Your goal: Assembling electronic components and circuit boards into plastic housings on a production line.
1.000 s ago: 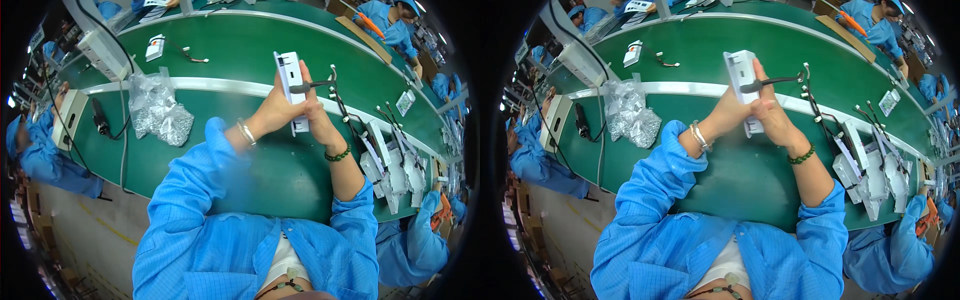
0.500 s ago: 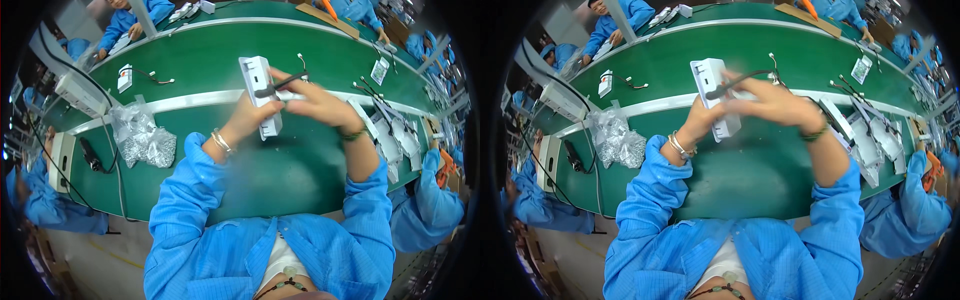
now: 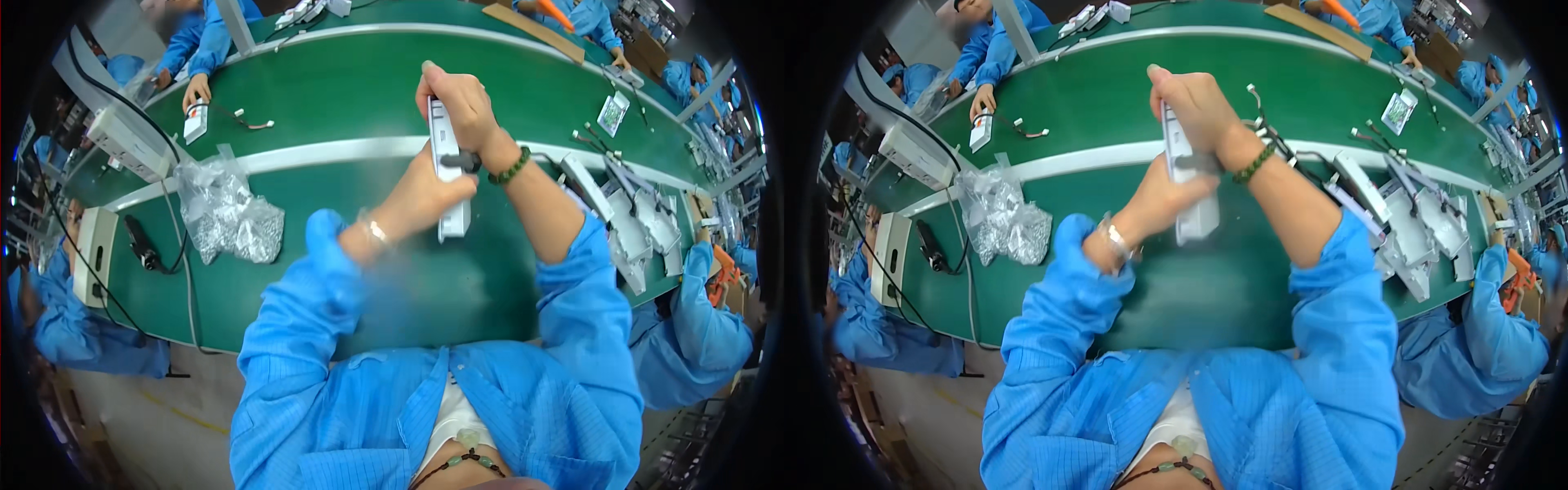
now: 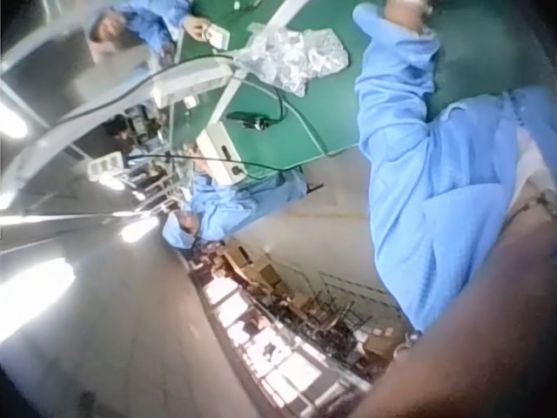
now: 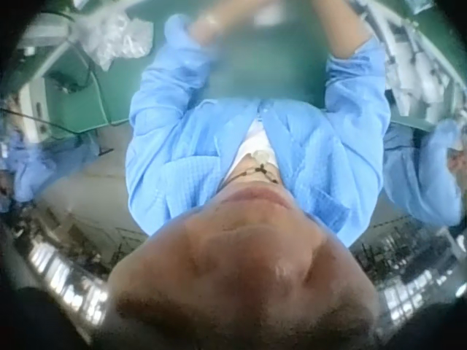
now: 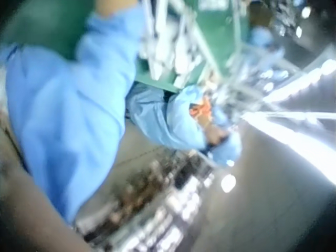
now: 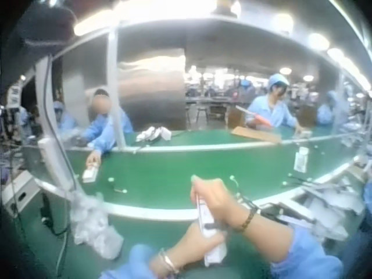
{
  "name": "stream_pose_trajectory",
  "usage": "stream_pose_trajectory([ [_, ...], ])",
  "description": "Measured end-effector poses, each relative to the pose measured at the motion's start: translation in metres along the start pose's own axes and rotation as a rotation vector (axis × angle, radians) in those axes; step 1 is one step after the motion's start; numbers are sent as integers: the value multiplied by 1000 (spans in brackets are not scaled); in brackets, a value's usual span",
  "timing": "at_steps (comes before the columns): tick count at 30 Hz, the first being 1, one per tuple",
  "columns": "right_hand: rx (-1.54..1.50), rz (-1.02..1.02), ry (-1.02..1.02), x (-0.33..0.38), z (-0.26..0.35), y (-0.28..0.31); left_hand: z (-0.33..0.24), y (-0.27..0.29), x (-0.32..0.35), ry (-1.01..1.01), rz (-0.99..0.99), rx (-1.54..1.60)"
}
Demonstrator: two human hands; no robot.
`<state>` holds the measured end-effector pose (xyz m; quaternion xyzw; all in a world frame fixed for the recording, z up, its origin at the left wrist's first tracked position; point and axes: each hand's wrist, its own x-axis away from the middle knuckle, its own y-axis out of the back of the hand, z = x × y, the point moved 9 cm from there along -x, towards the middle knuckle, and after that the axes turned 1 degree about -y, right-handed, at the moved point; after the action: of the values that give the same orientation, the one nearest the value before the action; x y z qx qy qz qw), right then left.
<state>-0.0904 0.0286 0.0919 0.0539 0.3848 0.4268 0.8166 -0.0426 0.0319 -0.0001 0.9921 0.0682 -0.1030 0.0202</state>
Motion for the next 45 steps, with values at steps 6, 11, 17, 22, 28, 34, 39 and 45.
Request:
stream_pose_trajectory([
  [6,-9,-317,-95,7,-45,65,-28,0,8,-243,-168,-837],
  [11,63,-357,63,6,-15,62,-36,-5,18,-306,-230,-1002],
  [17,145,-326,-40,1,-58,52,-2,6,3,-245,-219,-901],
  [22,-281,-435,-328,9,-109,101,36,40,-27,87,-208,-363],
  [28,395,-102,-437,82,-56,205,94,245,-54,317,-551,-208],
  [34,1061,-32,-716,173,-65,308,38,289,-25,256,-884,-1549],
  [39,1258,389,-586,164,-105,223,7,169,-41,-168,-389,-957],
  [45,1258,652,-724,157,-129,196,-11,65,-14,-224,-155,-777],
])
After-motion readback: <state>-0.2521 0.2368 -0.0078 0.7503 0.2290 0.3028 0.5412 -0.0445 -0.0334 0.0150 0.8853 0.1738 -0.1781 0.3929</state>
